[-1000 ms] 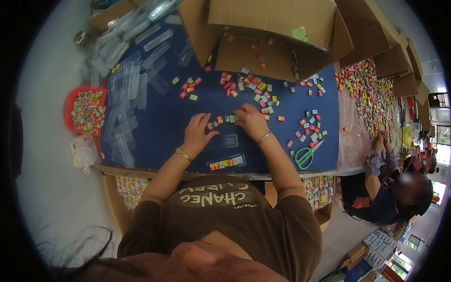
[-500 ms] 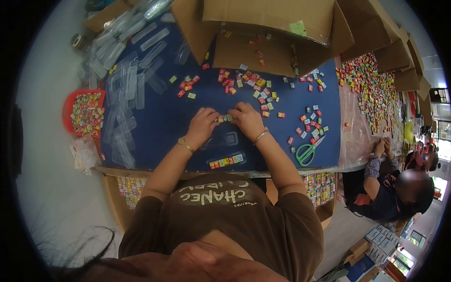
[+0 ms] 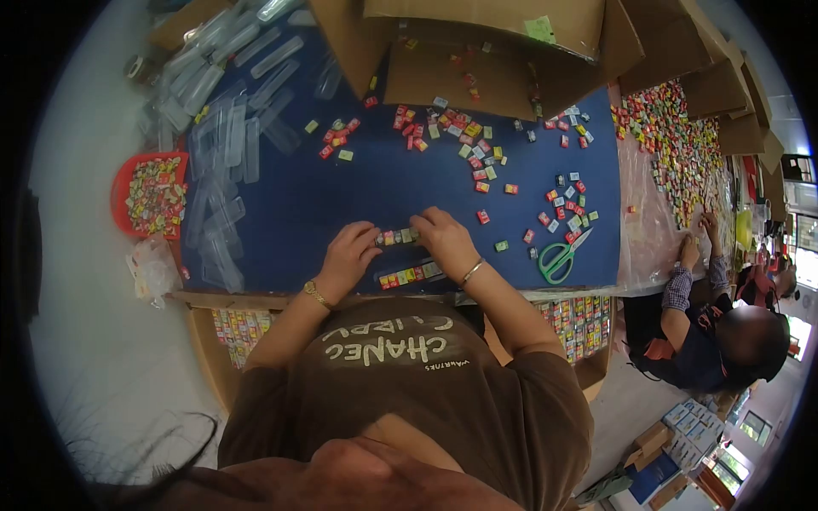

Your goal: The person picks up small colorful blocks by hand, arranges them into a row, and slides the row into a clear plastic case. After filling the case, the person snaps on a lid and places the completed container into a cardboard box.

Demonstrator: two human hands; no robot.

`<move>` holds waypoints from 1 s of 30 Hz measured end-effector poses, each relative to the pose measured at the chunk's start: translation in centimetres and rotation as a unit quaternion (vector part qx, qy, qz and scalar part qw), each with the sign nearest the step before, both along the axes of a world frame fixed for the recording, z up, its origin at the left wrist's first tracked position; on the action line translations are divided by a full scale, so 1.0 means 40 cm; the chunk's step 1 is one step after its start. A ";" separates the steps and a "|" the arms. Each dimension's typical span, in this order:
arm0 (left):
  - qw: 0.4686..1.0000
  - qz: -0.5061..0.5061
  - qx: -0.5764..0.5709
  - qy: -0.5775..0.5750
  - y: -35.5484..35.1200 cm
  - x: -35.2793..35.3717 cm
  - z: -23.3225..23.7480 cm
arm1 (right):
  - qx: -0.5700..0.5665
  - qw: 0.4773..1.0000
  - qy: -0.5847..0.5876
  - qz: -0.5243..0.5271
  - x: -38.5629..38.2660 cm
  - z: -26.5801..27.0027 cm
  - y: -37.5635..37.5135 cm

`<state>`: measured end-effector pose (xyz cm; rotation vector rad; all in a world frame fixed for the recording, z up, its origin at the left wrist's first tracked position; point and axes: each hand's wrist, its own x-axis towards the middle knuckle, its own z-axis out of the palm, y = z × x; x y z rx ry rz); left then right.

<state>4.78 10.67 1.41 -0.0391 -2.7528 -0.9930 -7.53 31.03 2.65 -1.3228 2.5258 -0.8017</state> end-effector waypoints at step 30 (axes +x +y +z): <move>0.999 -0.050 0.004 -0.019 -0.004 0.073 0.021 | -0.024 0.994 -0.031 0.104 0.002 0.047 0.065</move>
